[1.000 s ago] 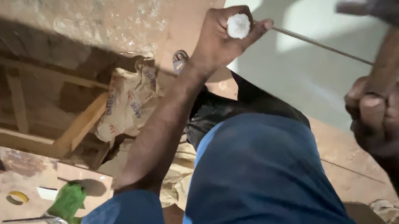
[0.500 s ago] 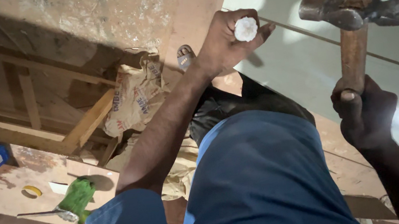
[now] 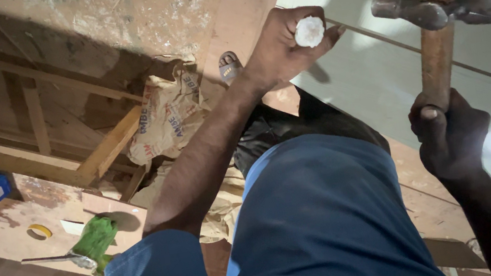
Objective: The person hammers a white plastic block against the edge of a white board to secure it. The person repeatedly strikes the block with a hammer along the board's edge.
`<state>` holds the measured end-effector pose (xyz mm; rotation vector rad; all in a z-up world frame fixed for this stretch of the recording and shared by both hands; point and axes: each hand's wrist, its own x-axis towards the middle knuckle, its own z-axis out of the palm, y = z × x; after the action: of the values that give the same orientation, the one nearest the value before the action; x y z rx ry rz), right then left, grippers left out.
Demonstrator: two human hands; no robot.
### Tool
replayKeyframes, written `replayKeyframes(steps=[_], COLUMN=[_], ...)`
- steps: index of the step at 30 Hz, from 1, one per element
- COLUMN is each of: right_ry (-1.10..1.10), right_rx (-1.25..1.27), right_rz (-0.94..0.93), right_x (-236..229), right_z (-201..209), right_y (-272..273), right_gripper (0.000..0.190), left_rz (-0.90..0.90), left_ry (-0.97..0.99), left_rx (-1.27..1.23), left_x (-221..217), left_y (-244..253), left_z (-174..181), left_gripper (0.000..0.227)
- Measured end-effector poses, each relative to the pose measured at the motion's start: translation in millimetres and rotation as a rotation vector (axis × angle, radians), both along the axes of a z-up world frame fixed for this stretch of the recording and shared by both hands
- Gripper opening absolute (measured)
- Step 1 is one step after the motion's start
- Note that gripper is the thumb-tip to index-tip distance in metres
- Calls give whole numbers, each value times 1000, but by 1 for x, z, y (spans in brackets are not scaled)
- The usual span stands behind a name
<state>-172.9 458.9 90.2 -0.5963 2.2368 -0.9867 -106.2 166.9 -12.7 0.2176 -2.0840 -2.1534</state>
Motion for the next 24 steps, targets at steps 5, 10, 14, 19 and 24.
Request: replayKeyframes(steps=[5,10,14,19,24], right_ry=[210,194,217,212,317], right_rx=[-35,37,435,-319,63], right_rz=[185,329,457,229,434], right_x=[-22,-28,-32,-42,-32], right_z=[8,18,22,36,10], right_y=[-7,-10,-11,3,6], right_gripper=[47,42,35,32,29], left_rz=[28,53,27,49,50], left_ry=[-139,-115,16,-91,-150], left_rx=[5,-76,18,68,29], left_x=[1,9,14,20,21], left_y=[1,-1,-3,3,1], left_z=[2,8,8,5,8], left_gripper=[29,27,13,19,21])
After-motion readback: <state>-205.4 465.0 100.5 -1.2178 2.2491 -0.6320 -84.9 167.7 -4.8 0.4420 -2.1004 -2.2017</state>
